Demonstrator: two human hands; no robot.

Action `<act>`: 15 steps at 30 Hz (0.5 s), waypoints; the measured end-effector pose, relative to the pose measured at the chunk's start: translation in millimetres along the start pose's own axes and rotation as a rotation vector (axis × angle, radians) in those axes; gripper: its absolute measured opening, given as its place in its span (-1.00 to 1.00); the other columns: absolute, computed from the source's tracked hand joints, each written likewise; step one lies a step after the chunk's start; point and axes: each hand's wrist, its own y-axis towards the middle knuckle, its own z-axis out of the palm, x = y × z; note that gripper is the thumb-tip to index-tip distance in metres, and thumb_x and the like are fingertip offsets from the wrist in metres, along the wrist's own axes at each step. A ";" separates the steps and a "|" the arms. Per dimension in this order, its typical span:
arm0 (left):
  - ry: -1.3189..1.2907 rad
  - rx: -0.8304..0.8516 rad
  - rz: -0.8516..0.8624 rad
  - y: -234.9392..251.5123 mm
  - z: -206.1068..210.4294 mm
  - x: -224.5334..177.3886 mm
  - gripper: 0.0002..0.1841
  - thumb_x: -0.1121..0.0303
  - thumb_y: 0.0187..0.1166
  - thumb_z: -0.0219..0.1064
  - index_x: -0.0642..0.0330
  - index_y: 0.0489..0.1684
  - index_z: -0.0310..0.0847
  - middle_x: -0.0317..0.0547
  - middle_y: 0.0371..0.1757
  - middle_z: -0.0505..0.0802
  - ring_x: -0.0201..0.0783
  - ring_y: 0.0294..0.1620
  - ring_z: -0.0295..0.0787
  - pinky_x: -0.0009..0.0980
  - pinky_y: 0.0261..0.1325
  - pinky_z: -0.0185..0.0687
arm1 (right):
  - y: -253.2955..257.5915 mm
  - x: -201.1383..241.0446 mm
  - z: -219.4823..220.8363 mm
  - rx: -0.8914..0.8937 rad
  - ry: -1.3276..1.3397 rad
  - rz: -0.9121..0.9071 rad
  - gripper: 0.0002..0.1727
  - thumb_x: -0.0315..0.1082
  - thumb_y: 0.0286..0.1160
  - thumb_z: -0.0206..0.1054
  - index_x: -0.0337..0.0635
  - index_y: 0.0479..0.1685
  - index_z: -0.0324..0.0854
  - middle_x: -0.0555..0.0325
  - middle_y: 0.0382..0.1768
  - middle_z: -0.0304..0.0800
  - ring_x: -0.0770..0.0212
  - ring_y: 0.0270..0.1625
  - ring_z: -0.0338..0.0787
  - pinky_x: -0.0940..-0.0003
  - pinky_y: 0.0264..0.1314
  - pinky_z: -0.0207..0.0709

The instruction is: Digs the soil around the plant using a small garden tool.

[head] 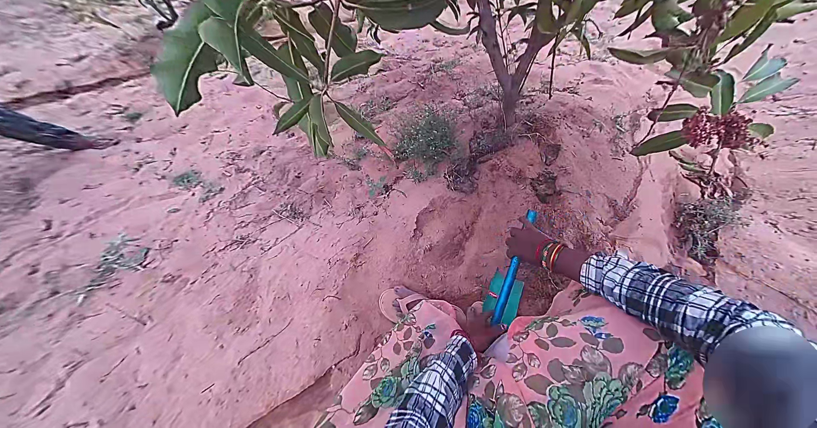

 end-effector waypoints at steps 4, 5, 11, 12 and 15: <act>0.116 -0.008 0.008 5.2 20.3 -15.2 -0.43 0.15 0.81 0.21 0.26 0.72 0.34 0.38 0.61 0.55 0.21 0.67 0.45 0.10 0.72 0.28 | -14.7 -6.8 -14.9 -0.428 0.384 0.428 -0.25 -0.59 0.40 0.40 0.19 0.66 0.51 -0.10 0.85 0.14 -0.31 0.84 0.15 -0.44 0.78 -0.03; 0.087 -0.013 0.023 7.9 27.5 -14.3 -0.46 0.20 0.82 0.19 0.29 0.70 0.35 0.36 0.56 0.61 0.18 0.61 0.53 0.08 0.69 0.34 | -18.1 -9.8 -18.5 -0.478 0.551 0.549 -0.16 -0.51 0.39 0.45 0.12 0.78 0.34 -0.23 0.84 0.07 -0.37 0.78 0.23 -0.40 0.70 0.14; 0.040 -0.025 0.050 10.5 46.8 -30.6 -0.48 0.21 0.84 0.14 0.30 0.68 0.35 0.26 0.48 0.70 0.07 0.53 0.63 0.00 0.67 0.40 | -14.7 18.7 29.2 -0.078 1.807 0.429 -0.17 0.07 0.82 0.12 0.00 0.93 -0.16 -0.30 0.60 0.44 -0.12 0.53 0.58 -0.06 0.54 0.46; -0.003 -0.029 0.115 10.4 49.2 -29.7 -0.50 0.24 0.85 0.12 0.38 0.65 0.35 0.33 0.45 0.70 0.10 0.49 0.65 -0.02 0.62 0.45 | -7.5 29.1 41.2 -0.072 1.851 0.408 -0.18 0.04 0.76 0.23 -0.08 0.88 -0.04 -0.27 0.48 0.54 -0.08 0.41 0.66 -0.01 0.47 0.53; 0.040 -0.026 0.435 -23.6 39.4 -53.6 -0.54 0.43 0.86 0.01 0.80 0.48 0.29 0.76 0.28 0.65 0.38 0.32 0.71 -0.04 0.36 0.67 | 13.2 48.2 63.5 -0.206 1.910 0.526 -0.54 -0.08 0.69 0.38 -0.22 0.27 0.39 0.14 -0.34 0.57 0.26 -0.39 0.67 0.33 -0.17 0.68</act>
